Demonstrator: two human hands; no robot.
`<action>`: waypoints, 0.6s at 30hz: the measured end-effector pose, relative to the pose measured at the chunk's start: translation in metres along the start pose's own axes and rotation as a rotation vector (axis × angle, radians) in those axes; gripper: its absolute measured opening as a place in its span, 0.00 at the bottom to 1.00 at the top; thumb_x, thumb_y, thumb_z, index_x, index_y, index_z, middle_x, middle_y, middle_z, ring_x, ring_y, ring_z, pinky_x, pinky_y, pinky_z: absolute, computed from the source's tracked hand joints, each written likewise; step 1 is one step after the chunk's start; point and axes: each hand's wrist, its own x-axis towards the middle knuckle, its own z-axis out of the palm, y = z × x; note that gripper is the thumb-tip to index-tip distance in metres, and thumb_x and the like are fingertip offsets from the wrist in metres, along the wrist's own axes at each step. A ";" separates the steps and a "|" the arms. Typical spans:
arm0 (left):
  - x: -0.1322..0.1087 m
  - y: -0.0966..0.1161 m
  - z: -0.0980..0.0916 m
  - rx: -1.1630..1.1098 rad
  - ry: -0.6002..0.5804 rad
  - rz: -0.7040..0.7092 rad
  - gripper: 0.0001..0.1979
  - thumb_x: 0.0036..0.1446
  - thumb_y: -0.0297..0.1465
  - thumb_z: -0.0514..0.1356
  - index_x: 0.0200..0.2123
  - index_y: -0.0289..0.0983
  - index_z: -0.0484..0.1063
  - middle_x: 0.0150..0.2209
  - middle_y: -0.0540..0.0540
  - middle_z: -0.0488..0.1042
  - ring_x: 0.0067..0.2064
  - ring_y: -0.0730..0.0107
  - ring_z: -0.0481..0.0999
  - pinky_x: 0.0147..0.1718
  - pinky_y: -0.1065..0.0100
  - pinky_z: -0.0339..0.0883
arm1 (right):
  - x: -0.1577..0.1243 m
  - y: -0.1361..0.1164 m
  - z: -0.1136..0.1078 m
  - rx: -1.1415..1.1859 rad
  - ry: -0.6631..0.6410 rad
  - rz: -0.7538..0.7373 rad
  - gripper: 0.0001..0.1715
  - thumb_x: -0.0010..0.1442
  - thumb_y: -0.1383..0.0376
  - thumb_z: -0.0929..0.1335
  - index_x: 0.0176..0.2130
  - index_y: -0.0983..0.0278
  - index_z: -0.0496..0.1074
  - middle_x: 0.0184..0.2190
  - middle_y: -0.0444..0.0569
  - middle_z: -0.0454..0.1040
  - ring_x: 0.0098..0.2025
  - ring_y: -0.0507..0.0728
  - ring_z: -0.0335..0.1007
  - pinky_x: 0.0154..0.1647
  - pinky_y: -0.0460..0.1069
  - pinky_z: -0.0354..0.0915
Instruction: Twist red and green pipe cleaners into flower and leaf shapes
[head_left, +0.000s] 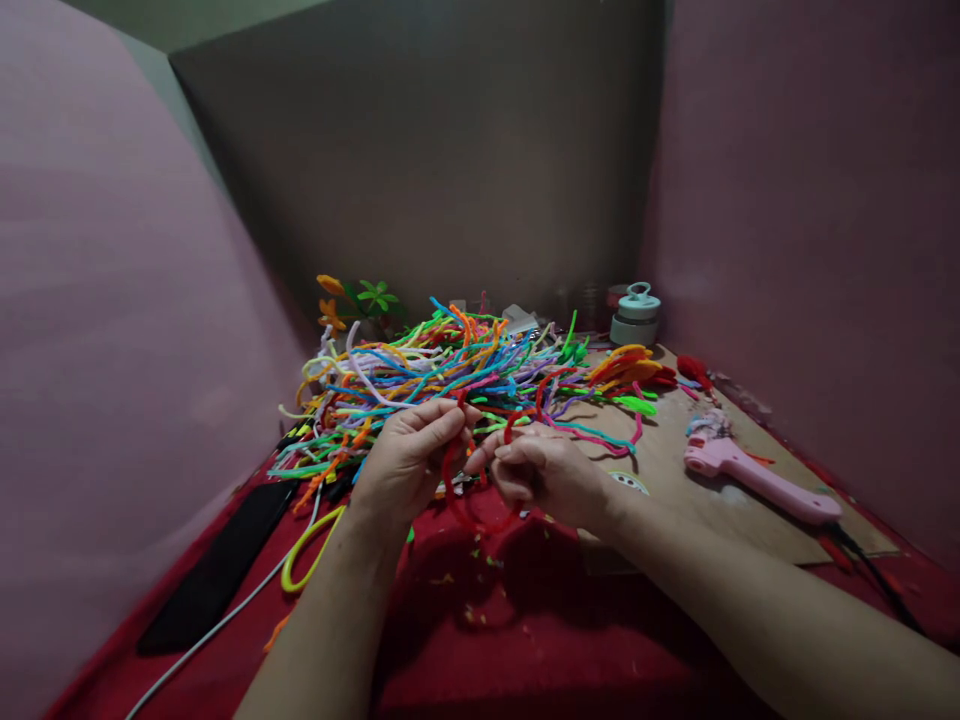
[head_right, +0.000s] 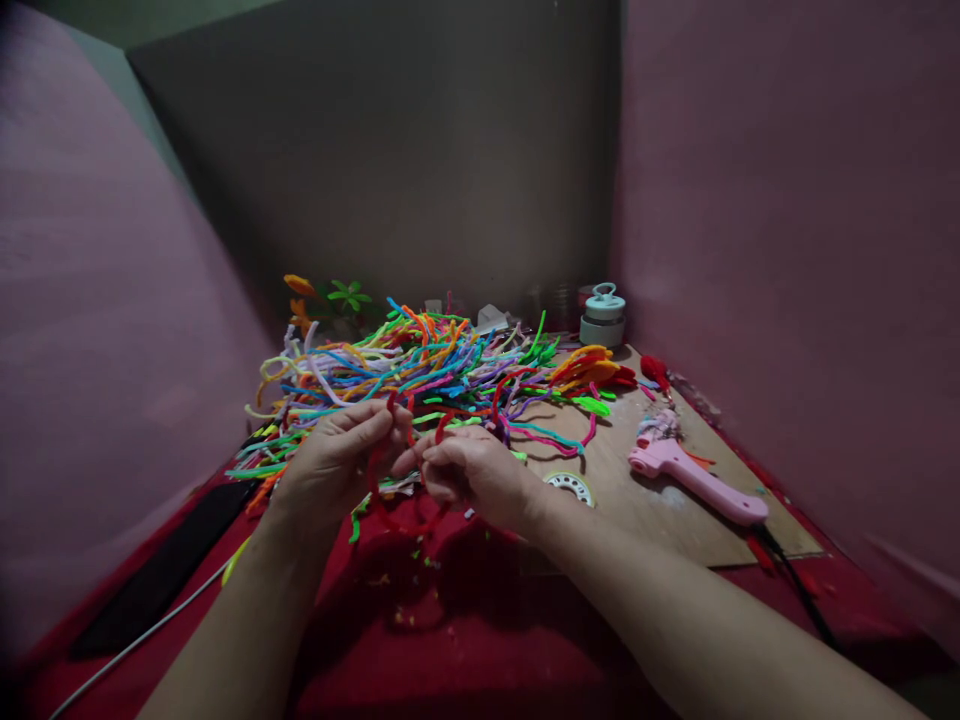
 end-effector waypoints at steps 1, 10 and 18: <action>0.000 0.000 0.000 0.004 -0.003 -0.012 0.10 0.43 0.32 0.66 0.28 0.32 0.75 0.19 0.50 0.69 0.18 0.81 0.64 0.16 0.78 0.57 | 0.000 0.000 -0.001 -0.005 -0.021 -0.006 0.16 0.50 0.67 0.59 0.31 0.72 0.73 0.12 0.39 0.57 0.15 0.46 0.47 0.17 0.44 0.46; -0.001 -0.003 -0.002 -0.058 -0.129 -0.068 0.08 0.51 0.34 0.60 0.28 0.34 0.69 0.21 0.49 0.72 0.13 0.85 0.57 0.13 0.78 0.54 | -0.001 0.002 -0.003 0.022 -0.105 -0.006 0.16 0.49 0.67 0.58 0.29 0.71 0.72 0.11 0.38 0.53 0.14 0.47 0.42 0.17 0.45 0.43; -0.007 -0.002 0.004 0.081 -0.169 -0.127 0.11 0.47 0.35 0.63 0.31 0.34 0.69 0.19 0.51 0.69 0.14 0.82 0.62 0.12 0.79 0.50 | -0.002 0.002 -0.001 -0.014 -0.125 0.029 0.15 0.47 0.66 0.58 0.25 0.71 0.70 0.10 0.38 0.52 0.14 0.46 0.41 0.16 0.45 0.41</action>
